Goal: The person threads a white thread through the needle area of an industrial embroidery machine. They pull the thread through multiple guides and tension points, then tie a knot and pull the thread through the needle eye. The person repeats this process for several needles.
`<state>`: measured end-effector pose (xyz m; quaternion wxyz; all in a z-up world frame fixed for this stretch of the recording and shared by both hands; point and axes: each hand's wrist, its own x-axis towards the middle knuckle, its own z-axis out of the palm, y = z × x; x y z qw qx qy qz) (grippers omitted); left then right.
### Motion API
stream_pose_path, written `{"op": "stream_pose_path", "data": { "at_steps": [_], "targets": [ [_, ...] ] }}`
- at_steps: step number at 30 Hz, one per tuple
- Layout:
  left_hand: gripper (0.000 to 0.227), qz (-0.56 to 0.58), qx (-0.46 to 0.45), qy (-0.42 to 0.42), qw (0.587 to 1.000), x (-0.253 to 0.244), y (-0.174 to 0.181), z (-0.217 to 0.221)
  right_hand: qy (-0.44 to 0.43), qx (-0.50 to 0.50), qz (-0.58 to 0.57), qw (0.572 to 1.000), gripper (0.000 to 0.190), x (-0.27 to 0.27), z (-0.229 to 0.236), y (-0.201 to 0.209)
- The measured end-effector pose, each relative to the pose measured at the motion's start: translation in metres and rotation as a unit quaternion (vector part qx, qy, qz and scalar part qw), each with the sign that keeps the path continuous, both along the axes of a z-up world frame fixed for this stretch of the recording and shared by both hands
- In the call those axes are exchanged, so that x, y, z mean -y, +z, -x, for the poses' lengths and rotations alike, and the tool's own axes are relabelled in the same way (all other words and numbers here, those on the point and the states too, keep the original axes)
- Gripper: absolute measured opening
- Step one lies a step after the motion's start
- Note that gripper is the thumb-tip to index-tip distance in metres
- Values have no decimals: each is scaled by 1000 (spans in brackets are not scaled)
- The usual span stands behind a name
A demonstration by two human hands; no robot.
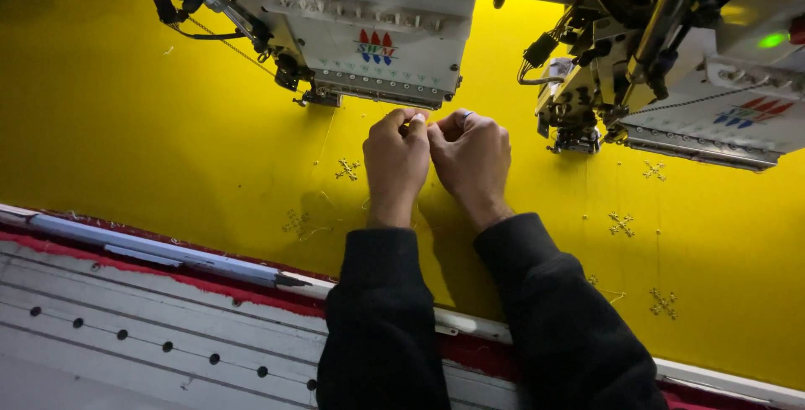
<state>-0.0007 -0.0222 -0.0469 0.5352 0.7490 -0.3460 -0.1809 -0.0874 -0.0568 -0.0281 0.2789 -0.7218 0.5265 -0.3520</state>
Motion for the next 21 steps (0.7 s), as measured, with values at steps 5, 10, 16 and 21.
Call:
{"op": "stream_pose_path", "data": {
  "at_steps": [5, 10, 16, 21],
  "targets": [
    [31, 9, 6, -4, 1000, 0, 1, -1, 7, 12, 4, 1000, 12, -1, 1, 4],
    [31, 10, 13, -8, 1000, 0, 1, 0, 11, 15, 7, 1000, 13, 1, 2, 5],
    [30, 18, 4, -4, 1000, -4, 5, 2, 18, 19, 17, 1000, 13, -1, 2, 5],
    [30, 17, 2, -7, 1000, -4, 4, 2, 21, 28, 10, 999, 12, -1, 2, 8]
  ]
}}
